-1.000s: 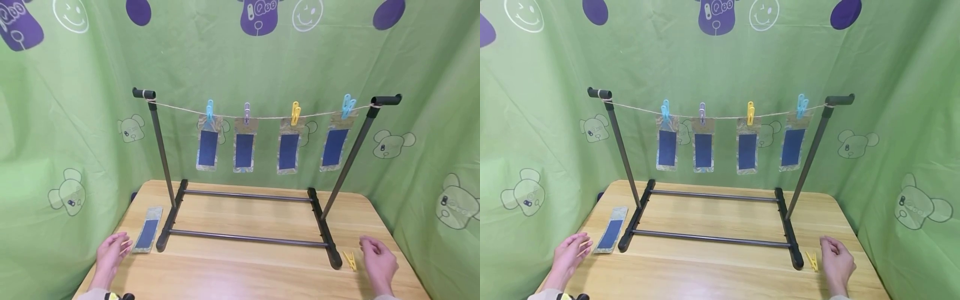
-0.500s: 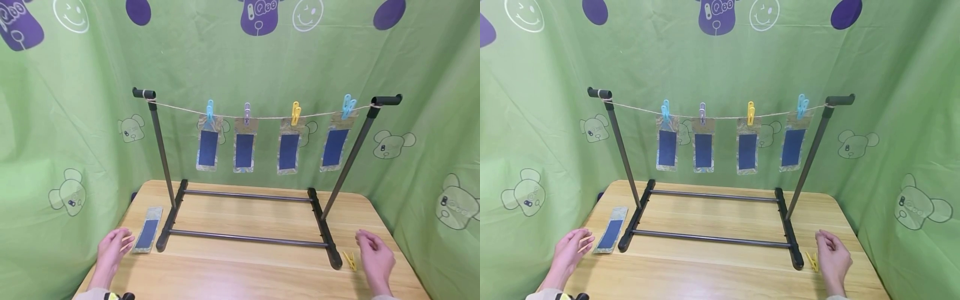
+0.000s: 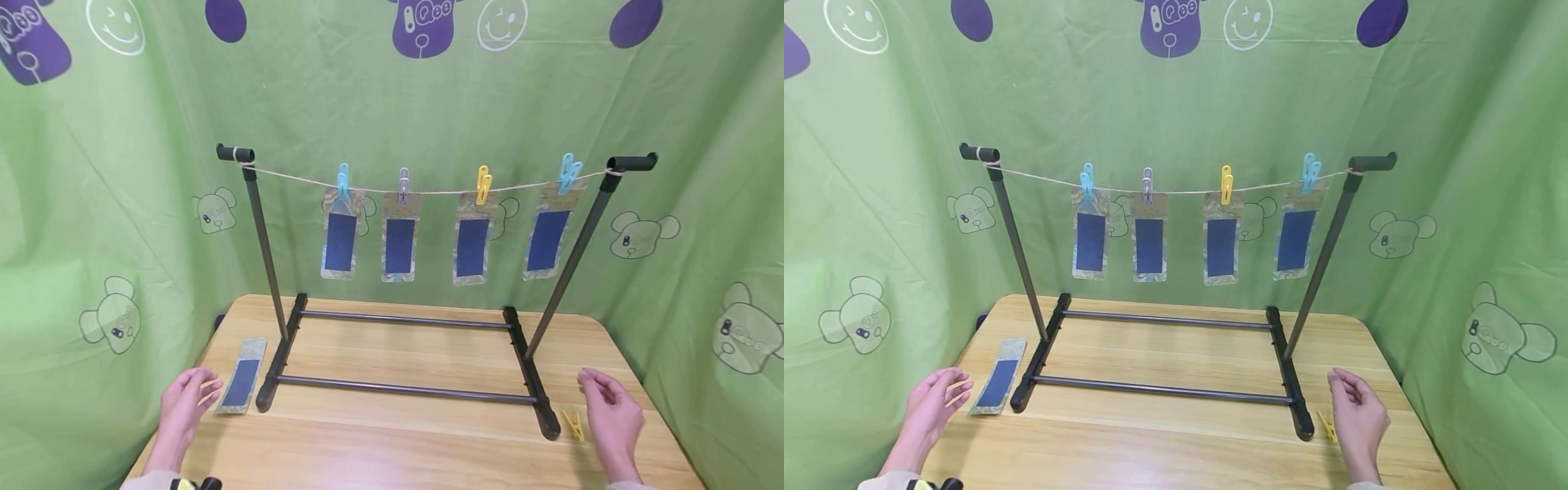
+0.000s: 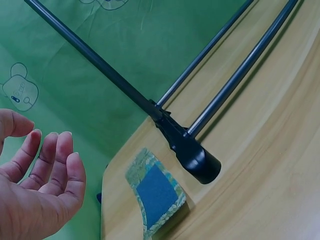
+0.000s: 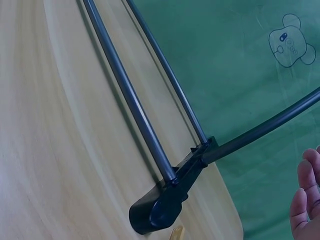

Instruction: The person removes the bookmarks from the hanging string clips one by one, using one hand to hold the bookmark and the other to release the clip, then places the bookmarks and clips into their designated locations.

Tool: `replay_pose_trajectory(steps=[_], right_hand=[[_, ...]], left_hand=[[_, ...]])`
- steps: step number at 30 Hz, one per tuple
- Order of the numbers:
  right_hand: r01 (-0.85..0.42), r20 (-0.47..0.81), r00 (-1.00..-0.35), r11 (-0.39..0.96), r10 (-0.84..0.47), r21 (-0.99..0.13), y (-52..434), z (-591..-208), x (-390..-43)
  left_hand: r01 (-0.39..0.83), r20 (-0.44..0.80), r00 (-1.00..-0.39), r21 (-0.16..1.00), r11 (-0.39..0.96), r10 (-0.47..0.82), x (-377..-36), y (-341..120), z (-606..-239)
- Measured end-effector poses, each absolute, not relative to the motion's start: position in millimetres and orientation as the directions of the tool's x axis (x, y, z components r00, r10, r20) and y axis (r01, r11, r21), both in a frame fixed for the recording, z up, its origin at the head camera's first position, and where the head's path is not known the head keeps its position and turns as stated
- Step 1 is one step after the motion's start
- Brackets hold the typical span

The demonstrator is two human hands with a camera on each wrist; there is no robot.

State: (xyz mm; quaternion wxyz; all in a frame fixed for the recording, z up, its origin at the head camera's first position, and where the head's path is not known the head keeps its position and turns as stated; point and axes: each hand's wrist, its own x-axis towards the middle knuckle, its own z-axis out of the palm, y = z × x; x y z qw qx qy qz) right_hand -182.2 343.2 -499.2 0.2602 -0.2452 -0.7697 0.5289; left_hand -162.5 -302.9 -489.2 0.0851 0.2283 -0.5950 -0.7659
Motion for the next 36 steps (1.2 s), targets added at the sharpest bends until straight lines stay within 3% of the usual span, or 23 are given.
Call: replay_pose_trajectory(steps=[18, 36], right_hand=[[0.049, 0.192, -0.756, 0.347, 0.625, -0.937, 327.7, -472.6, -181.7], [-0.037, 0.26, -0.779, 0.372, 0.571, -0.927, 317.5, -460.4, -183.4]], left_hand=[[-0.026, -0.11, -0.935, 0.97, -0.243, -0.338, -166.8, -293.7, -478.3], [-0.058, -0.079, -0.935, 0.996, -0.069, -0.345, -169.1, -282.8, -462.9]])
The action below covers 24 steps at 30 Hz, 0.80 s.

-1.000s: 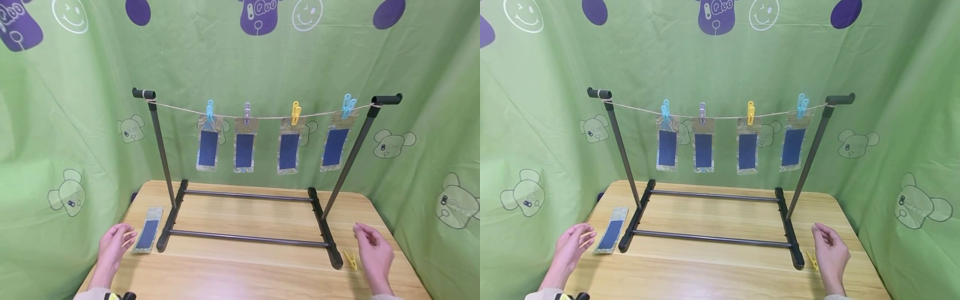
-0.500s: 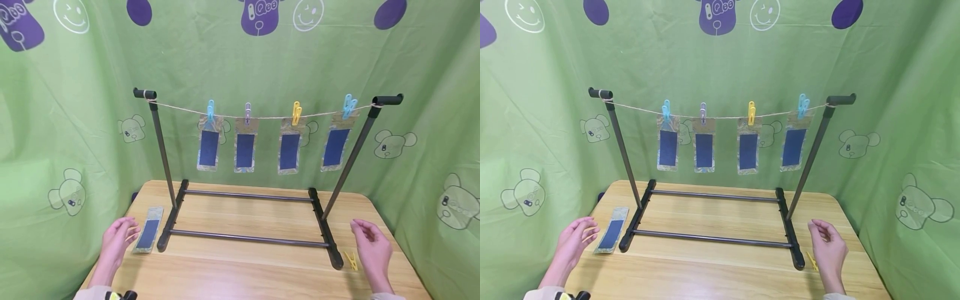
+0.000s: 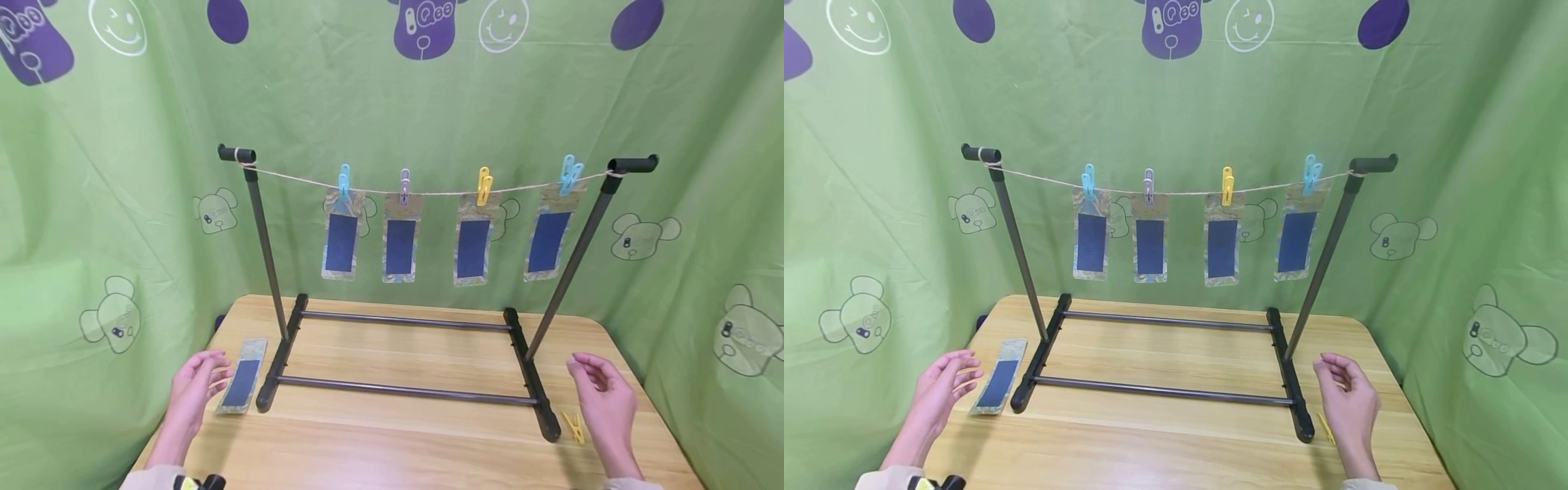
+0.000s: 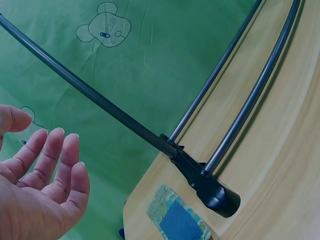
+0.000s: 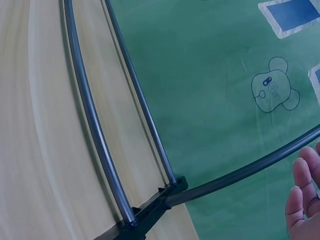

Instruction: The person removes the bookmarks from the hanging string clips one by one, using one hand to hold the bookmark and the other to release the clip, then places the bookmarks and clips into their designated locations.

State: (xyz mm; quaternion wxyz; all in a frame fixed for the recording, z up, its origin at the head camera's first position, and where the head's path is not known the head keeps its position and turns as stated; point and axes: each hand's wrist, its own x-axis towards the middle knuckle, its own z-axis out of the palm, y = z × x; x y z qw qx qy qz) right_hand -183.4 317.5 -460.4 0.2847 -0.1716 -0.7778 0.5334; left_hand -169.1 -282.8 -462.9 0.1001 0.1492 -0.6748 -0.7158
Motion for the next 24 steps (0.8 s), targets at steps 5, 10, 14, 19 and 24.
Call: replay_pose_trajectory(steps=[5, 10, 14, 19, 24], right_hand=[[-0.06, 0.278, -0.784, 0.378, 0.555, -0.924, 314.1, -457.0, -185.1], [-0.08, 0.3, -0.793, 0.397, 0.53, -0.914, 308.2, -449.8, -184.4], [-0.108, 0.33, -0.797, 0.418, 0.506, -0.902, 302.5, -442.7, -183.3], [-0.131, 0.352, -0.802, 0.433, 0.483, -0.892, 296.5, -435.7, -183.3], [-0.149, 0.369, -0.803, 0.442, 0.468, -0.884, 291.6, -429.9, -184.7]], left_hand=[[-0.036, -0.049, -0.942, 0.998, -0.043, -0.333, -168.3, -280.6, -459.8], [-0.019, -0.025, -0.947, 1.0, -0.022, -0.32, -168.1, -278.0, -456.4], [-0.008, -0.01, -0.952, 1.0, -0.007, -0.307, -167.9, -275.9, -453.2], [0.008, 0.009, -0.957, 1.0, 0.007, -0.291, -168.2, -272.7, -448.3], [0.014, 0.019, -0.959, 1.0, 0.019, -0.282, -168.9, -269.1, -443.4]])
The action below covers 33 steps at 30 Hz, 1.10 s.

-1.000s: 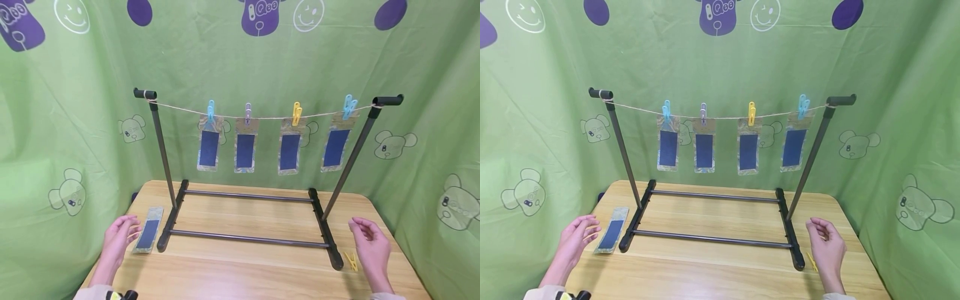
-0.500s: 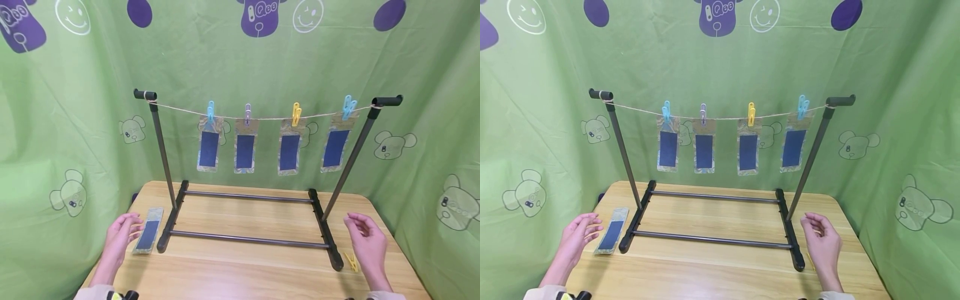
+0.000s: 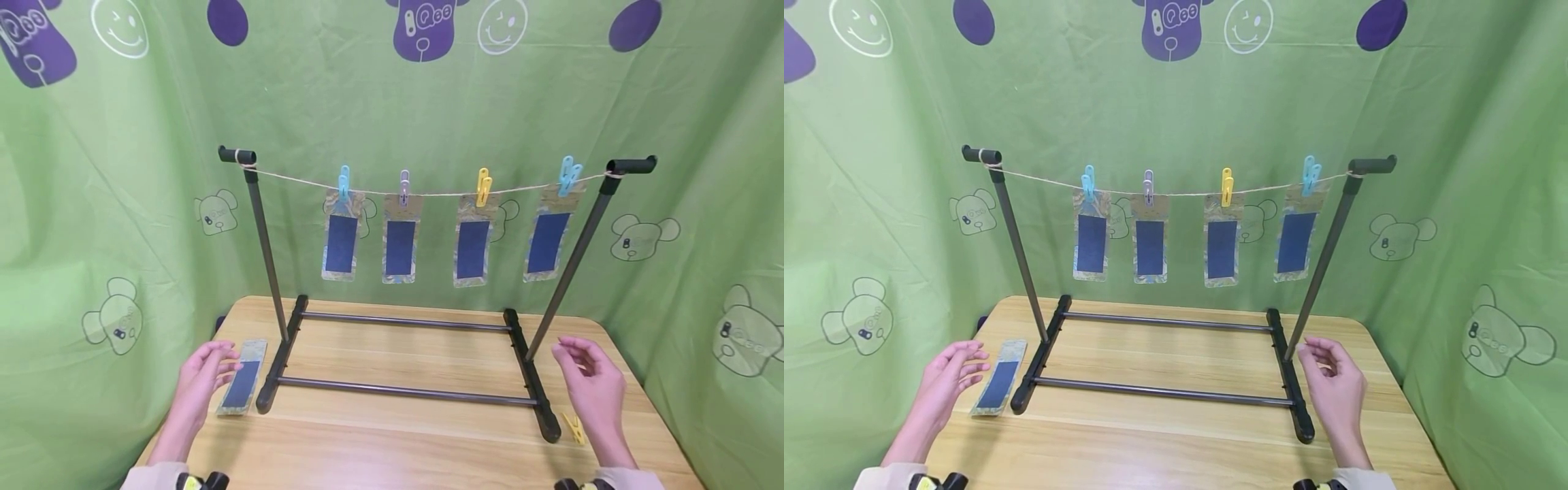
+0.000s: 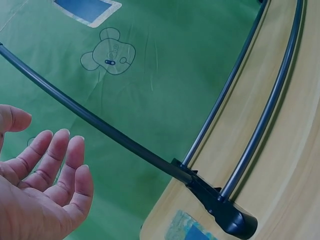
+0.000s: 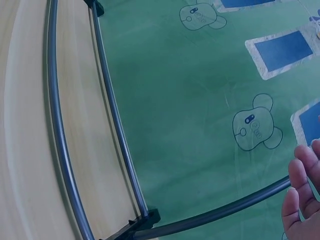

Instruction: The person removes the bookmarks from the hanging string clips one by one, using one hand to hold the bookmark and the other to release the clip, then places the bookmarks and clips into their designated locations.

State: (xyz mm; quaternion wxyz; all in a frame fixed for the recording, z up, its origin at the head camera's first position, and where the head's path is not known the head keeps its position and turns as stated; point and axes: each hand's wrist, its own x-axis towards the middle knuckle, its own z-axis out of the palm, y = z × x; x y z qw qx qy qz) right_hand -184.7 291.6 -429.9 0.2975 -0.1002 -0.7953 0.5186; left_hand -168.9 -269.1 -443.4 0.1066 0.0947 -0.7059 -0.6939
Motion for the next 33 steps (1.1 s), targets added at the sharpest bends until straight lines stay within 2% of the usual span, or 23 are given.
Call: replay_pose_trajectory(steps=[33], right_hand=[[-0.298, 0.454, -0.836, 0.44, 0.307, -0.847, 258.0, -390.0, -190.5]], left_hand=[[0.082, 0.097, -0.976, 0.993, 0.082, -0.193, -178.6, -253.3, -421.4]])
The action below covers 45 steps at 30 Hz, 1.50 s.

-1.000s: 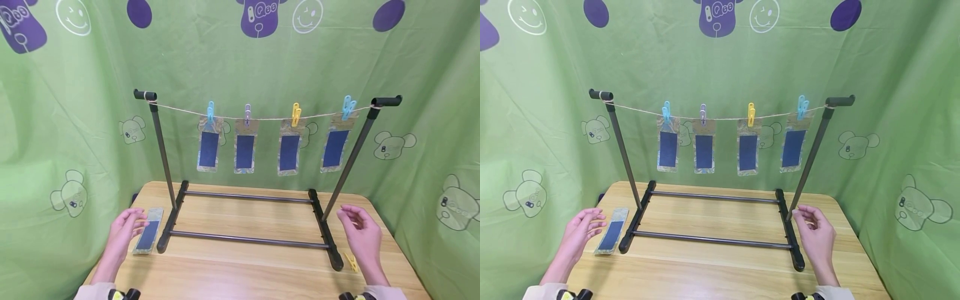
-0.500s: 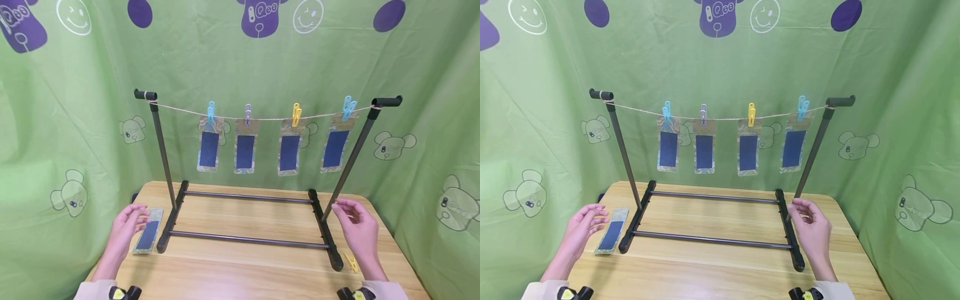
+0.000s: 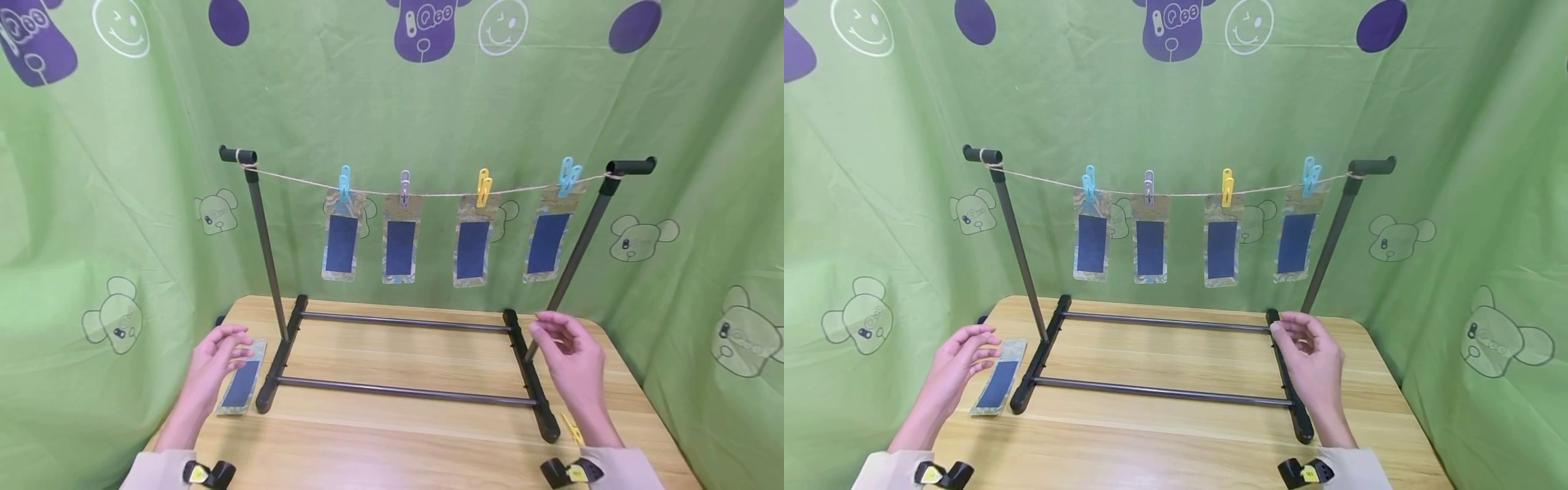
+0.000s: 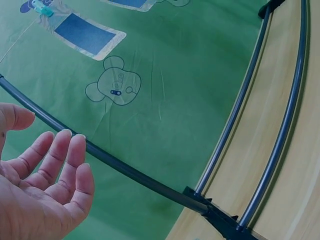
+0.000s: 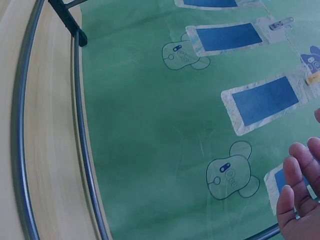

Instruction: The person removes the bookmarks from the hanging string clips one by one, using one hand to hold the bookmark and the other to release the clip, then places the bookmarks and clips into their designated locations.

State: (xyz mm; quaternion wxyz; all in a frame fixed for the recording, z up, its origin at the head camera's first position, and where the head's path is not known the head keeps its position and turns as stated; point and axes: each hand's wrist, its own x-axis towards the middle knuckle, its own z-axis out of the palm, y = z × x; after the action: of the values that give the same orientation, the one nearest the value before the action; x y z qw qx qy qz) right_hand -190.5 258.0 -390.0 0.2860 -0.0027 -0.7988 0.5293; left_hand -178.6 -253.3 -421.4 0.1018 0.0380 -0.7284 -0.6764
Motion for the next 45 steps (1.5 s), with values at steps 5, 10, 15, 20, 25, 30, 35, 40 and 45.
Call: replay_pose_trajectory(steps=[5, 10, 15, 20, 25, 30, 35, 40, 45], right_hand=[[-0.326, 0.469, -0.839, 0.435, 0.275, -0.839, 252.2, -384.1, -192.6], [-0.353, 0.484, -0.837, 0.424, 0.255, -0.834, 246.6, -379.6, -195.4], [-0.351, 0.475, -0.847, 0.421, 0.237, -0.836, 243.3, -376.2, -197.3], [-0.357, 0.473, -0.855, 0.423, 0.212, -0.833, 239.9, -372.1, -198.1], [-0.397, 0.492, -0.85, 0.385, 0.188, -0.833, 235.3, -368.6, -200.2], [-0.444, 0.52, -0.84, 0.355, 0.156, -0.823, 230.7, -364.4, -200.5], [-0.467, 0.535, -0.836, 0.352, 0.124, -0.811, 226.7, -360.0, -200.8], [-0.483, 0.545, -0.833, 0.356, 0.095, -0.8, 223.3, -358.0, -202.0], [-0.507, 0.558, -0.827, 0.341, 0.067, -0.791, 219.0, -354.6, -205.7]], left_hand=[[0.085, 0.098, -0.979, 0.993, 0.082, -0.179, -180.0, -250.4, -418.7], [0.083, 0.096, -0.981, 0.993, 0.085, -0.166, -180.3, -247.6, -417.3], [0.086, 0.1, -0.982, 0.992, 0.087, -0.161, -180.7, -245.8, -416.3], [0.084, 0.1, -0.982, 0.991, 0.101, -0.161, -181.8, -243.4, -414.4], [0.073, 0.093, -0.982, 0.99, 0.121, -0.165, -183.3, -240.0, -411.8], [0.065, 0.087, -0.984, 0.988, 0.141, -0.158, -184.9, -237.6, -409.8], [0.068, 0.091, -0.984, 0.986, 0.152, -0.153, -187.1, -235.4, -410.2], [0.08, 0.105, -0.984, 0.983, 0.168, -0.145, -190.4, -231.6, -410.7], [0.074, 0.097, -0.988, 0.981, 0.178, -0.124, -195.5, -226.0, -409.4]])
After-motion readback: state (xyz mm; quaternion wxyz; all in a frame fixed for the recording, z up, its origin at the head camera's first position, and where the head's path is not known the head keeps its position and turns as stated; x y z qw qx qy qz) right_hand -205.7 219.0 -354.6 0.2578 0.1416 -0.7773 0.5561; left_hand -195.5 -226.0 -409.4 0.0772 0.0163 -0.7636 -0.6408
